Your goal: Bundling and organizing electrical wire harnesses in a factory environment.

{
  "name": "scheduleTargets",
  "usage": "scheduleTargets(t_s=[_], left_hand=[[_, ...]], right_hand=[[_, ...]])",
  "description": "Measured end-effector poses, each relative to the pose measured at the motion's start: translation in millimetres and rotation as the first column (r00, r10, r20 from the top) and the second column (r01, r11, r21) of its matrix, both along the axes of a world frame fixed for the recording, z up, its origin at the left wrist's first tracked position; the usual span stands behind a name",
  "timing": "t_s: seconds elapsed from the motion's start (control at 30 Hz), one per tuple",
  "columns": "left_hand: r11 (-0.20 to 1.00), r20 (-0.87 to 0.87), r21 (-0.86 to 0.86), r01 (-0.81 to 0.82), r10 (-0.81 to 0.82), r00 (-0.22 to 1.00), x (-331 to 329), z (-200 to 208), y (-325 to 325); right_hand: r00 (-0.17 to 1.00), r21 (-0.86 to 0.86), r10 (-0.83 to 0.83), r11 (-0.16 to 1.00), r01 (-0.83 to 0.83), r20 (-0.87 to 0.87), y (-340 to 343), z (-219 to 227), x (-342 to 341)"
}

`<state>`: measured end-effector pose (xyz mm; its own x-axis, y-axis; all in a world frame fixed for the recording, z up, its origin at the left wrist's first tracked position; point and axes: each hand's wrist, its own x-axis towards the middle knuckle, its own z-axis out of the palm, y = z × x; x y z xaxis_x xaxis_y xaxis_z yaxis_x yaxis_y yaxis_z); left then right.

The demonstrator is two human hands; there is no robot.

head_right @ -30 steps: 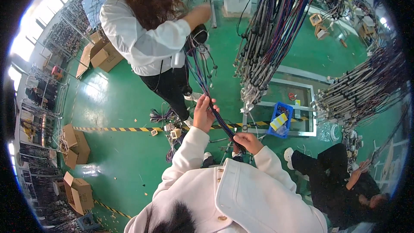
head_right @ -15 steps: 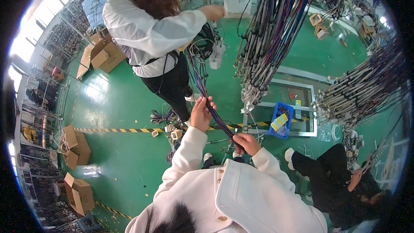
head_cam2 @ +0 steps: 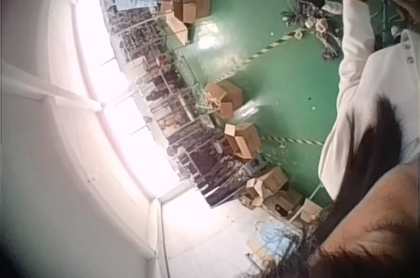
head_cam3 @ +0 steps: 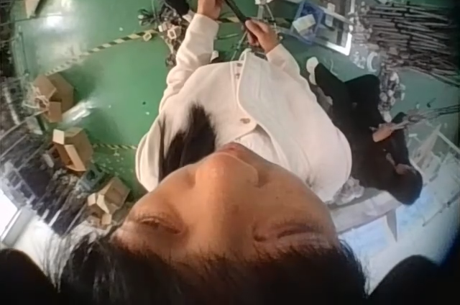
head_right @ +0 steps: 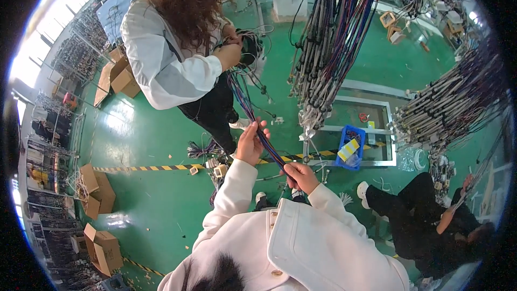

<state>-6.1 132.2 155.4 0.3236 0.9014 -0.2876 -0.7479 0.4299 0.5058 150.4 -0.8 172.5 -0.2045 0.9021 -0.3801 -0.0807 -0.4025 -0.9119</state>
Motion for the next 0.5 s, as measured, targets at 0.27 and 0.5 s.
scheduleTargets(t_s=[0.27, 0.5], left_hand=[[0.999, 0.002, 0.023, 0.023, -0.023, 1.000, -2.6, -10.2, -2.4], [0.985, 0.024, -0.002, 0.173, -0.172, 0.985, 6.6, -13.0, -15.9]], right_hand=[[0.997, -0.001, -0.074, 0.997, 0.074, 0.025, 0.8, -4.2, -8.6], [0.980, 0.000, -0.196, 0.981, 0.196, 0.035, 8.6, -10.6, -15.3]])
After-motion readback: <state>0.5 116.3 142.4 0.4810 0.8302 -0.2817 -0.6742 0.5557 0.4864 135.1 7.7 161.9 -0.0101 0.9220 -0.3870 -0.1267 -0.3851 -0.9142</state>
